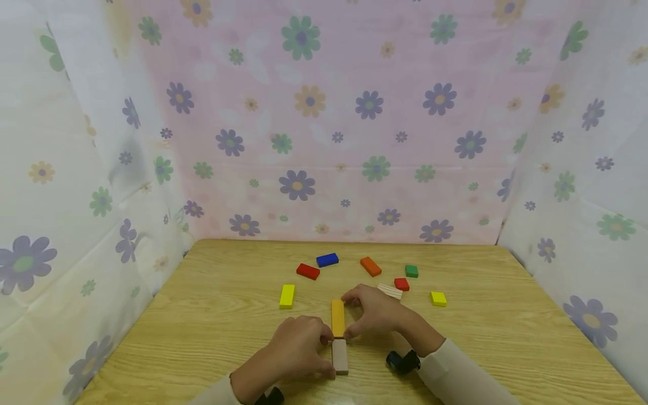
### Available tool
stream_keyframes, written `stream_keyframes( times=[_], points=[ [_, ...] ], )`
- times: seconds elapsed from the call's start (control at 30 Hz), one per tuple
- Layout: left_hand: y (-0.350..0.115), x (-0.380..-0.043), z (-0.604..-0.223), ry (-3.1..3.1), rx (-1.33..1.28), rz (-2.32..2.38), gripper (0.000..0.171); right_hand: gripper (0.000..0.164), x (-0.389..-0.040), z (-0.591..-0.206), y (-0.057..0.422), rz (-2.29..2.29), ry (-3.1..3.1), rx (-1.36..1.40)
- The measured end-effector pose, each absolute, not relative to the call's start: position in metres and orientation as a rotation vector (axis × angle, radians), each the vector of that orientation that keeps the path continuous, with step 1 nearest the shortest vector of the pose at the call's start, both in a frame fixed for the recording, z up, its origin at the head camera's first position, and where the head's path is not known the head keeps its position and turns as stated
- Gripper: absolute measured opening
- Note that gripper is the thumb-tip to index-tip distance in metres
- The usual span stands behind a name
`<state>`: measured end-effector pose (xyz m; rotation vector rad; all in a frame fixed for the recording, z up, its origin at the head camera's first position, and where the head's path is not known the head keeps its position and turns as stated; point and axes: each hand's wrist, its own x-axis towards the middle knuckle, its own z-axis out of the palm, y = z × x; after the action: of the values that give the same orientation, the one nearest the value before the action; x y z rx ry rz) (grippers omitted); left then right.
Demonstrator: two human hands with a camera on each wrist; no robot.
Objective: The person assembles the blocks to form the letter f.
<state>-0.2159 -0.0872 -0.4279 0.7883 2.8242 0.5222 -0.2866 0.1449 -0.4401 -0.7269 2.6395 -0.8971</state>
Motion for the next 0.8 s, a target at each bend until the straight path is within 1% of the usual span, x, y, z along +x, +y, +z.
stream_keyframes(
  times=[0.8],
  points=[
    [-0.0863,-0.2159,-0.4278,2.842,0.785,0.491,0.051,0.077,-0.2887,-0.4432,0.1466,-0.896,2.636,-0.725]
  ],
)
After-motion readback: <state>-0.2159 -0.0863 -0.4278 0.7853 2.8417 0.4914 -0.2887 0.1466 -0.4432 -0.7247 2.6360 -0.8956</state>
